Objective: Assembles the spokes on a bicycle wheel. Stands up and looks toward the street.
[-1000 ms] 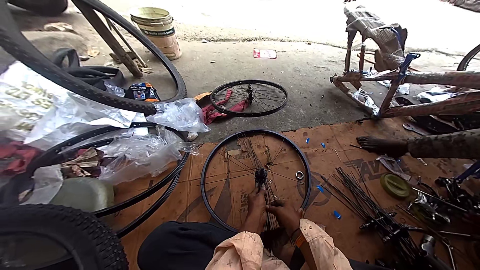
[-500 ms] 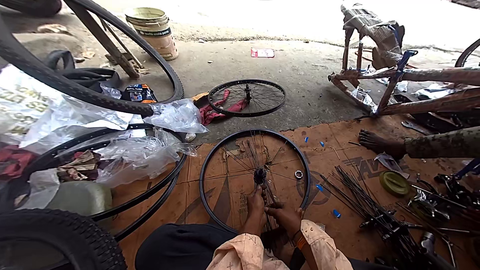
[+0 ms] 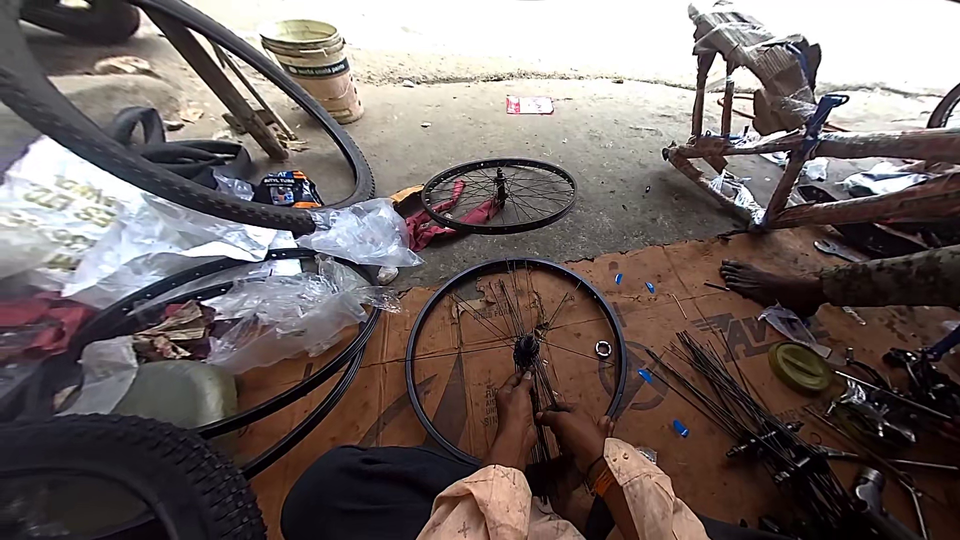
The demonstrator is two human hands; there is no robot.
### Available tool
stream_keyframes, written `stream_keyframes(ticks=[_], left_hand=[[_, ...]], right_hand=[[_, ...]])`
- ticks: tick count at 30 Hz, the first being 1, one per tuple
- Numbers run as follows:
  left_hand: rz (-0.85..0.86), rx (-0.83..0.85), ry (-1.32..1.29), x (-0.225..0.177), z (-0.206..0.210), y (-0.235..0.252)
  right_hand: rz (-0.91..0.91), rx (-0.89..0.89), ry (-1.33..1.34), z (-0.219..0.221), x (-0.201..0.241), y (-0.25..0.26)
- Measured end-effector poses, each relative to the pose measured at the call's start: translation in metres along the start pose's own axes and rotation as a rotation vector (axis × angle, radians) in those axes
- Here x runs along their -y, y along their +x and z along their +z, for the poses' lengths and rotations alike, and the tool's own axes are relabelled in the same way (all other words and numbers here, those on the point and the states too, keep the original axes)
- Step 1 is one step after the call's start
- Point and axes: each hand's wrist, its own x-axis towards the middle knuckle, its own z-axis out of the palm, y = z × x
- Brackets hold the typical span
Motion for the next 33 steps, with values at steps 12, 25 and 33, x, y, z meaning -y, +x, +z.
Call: stream_keyframes(ticks=[12,25,33], left_hand=[[-0.003,0.005,0.035,-0.001,-0.003,-0.002],[0.003,-0.063,-0.009,-0.005,-0.002,-0.002],[0.024,-0.067,0.051,-0.005,-0.004,-0.006]], right_hand=[[-0.01,-0.019,-0.045,0.001,0.006,-0.009],[-0.032,0.124,0.061,-0.003,-0.009,-0.02],[-0.096,-0.014,-0.132,0.005,-0.017,-0.018]])
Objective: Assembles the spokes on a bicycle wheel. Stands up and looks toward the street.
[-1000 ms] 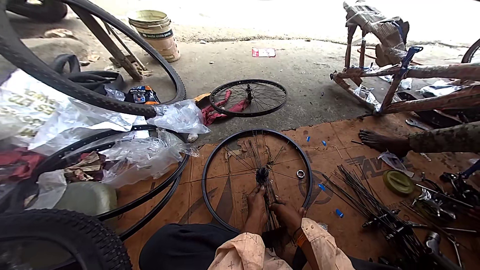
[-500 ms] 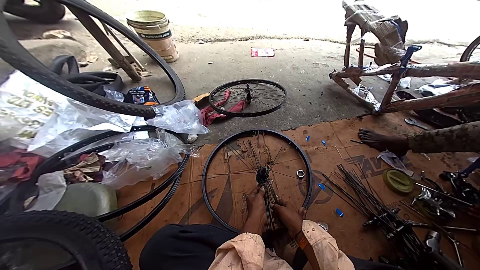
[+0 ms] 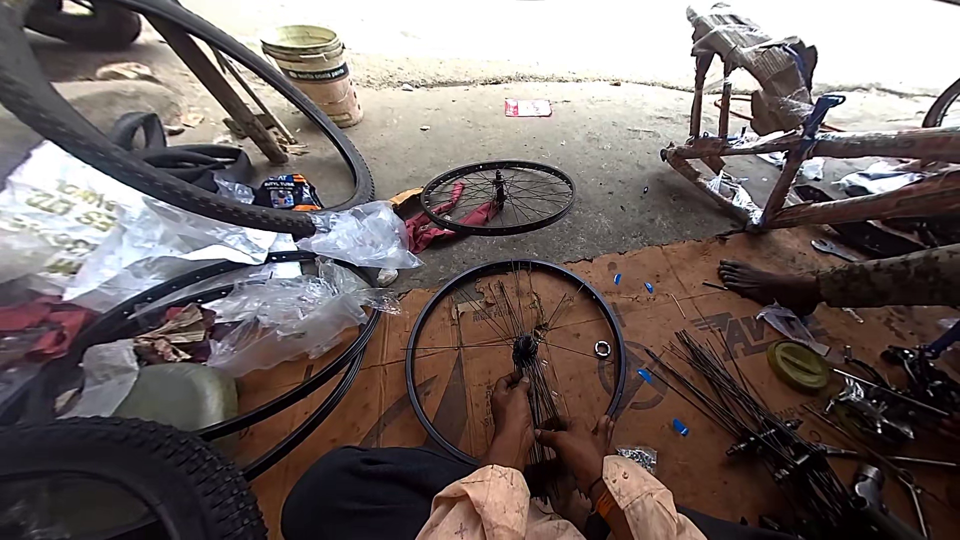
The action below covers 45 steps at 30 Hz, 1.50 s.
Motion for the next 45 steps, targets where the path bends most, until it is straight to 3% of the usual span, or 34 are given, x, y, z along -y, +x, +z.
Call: stream_keyframes(ticks=[9,18,20,25,33,40,45], left_hand=[[0.051,-0.009,0.163,-0.003,-0.004,-0.002],[0.3,-0.124,1.083,-0.029,-0.022,-0.001],[0.284,-0.081,1.029,-0.027,-0.022,-0.001],[0.134,0.085,0.58,-0.007,-0.025,0.007],[0.078,0.174,0.475,-0.002,-0.023,-0.005],[-0.025,0.182,0.203,0.001,-0.016,-0.015],[0.018,0.174,0.242,0.002,-0.017,-0.018]], right_hand=[[0.002,-0.008,0.032,-0.001,-0.005,0.006],[0.013,0.033,0.012,-0.006,0.004,0.002],[0.011,0.04,0.034,-0.006,0.002,0.003],[0.027,0.077,0.17,-0.002,0.006,-0.003],[0.047,0.12,0.264,0.005,0.017,-0.011],[-0.079,0.186,0.195,0.009,0.02,-0.014],[-0.075,0.159,0.214,0.011,0.016,-0.017]])
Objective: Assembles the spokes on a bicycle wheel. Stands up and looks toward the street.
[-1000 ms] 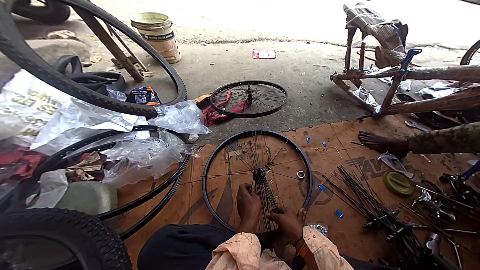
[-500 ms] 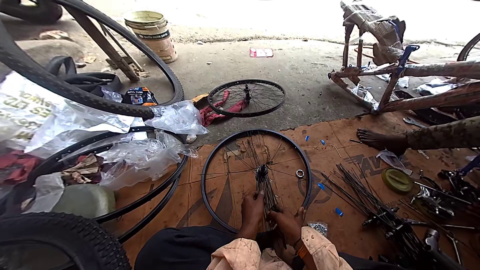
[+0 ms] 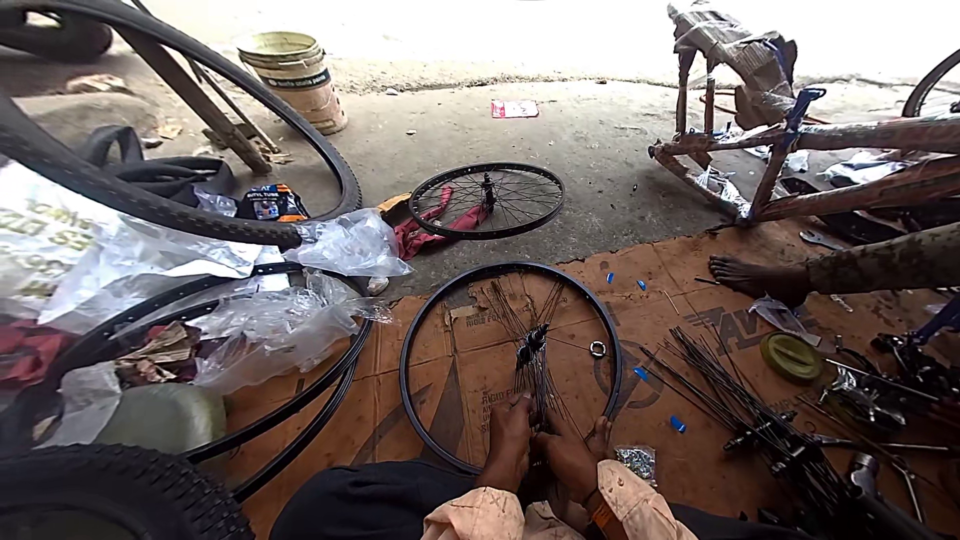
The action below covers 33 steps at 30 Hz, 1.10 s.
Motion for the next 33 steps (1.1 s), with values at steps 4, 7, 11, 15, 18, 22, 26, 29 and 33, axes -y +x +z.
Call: stream_keyframes(ticks=[4,7,11,15,18,22,26,29,33], left_hand=[[0.105,-0.017,0.16,0.0,-0.004,-0.001],[0.205,-0.079,0.264,0.0,-0.005,-0.001],[0.18,-0.153,0.189,-0.001,-0.006,0.007],[0.084,-0.042,0.175,0.006,-0.002,0.007],[0.002,0.0,0.165,0.017,0.007,0.008],[0.049,-0.066,0.154,0.008,0.012,0.01],[0.11,0.017,-0.001,-0.001,0.012,0.009],[0.07,0.037,-0.039,-0.004,0.009,0.005],[-0.005,-0.014,-0.105,-0.005,-0.003,0.006]], right_hand=[[0.0,-0.005,0.037,-0.01,-0.019,-0.005],[-0.038,-0.044,-0.064,-0.026,-0.035,0.0],[-0.065,-0.08,-0.188,-0.038,-0.037,-0.002],[-0.098,-0.142,-0.2,-0.036,-0.04,-0.005],[-0.11,-0.21,-0.248,-0.026,-0.038,-0.006],[-0.094,-0.24,-0.477,-0.024,-0.037,0.0],[-0.019,-0.125,-0.564,-0.009,-0.002,-0.015],[-0.013,-0.053,-0.656,0.003,0.0,-0.015],[-0.096,0.066,-0.624,0.0,-0.01,-0.012]])
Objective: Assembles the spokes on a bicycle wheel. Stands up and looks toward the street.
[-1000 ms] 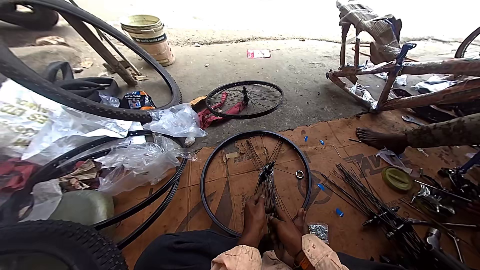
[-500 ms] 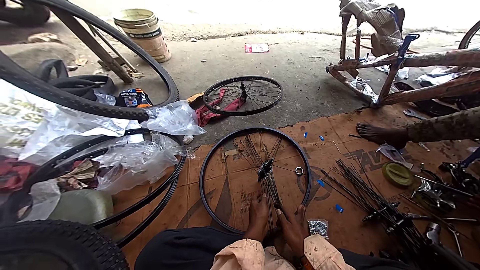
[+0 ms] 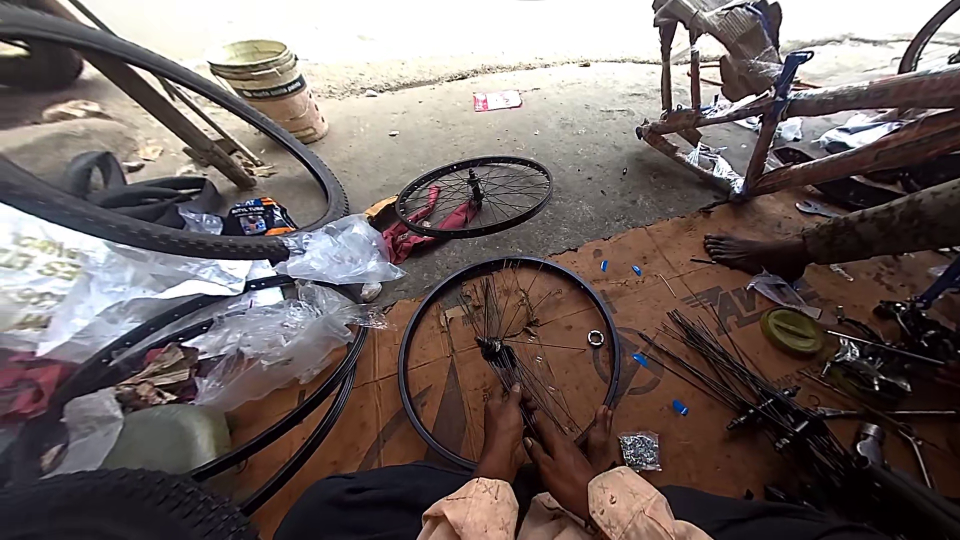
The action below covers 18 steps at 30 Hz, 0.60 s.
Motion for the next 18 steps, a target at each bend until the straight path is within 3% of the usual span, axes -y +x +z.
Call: stream_keyframes(ticks=[3,7,11,15,18], left_hand=[[-0.008,-0.029,-0.05,0.001,-0.003,0.002],[-0.015,-0.033,-0.08,0.0,0.0,0.002],[-0.058,-0.026,-0.086,-0.005,0.003,0.0],[-0.054,0.02,-0.016,-0.005,0.002,-0.009],[-0.044,0.101,0.062,0.008,0.003,-0.032]], right_hand=[[-0.048,0.024,0.09,-0.008,-0.008,0.001],[-0.032,-0.145,0.169,-0.029,-0.007,0.004],[0.0,-0.241,0.412,-0.046,-0.004,0.01],[-0.046,-0.426,0.044,-0.05,-0.003,0.03],[0.075,-0.303,-0.102,-0.054,-0.001,0.054]])
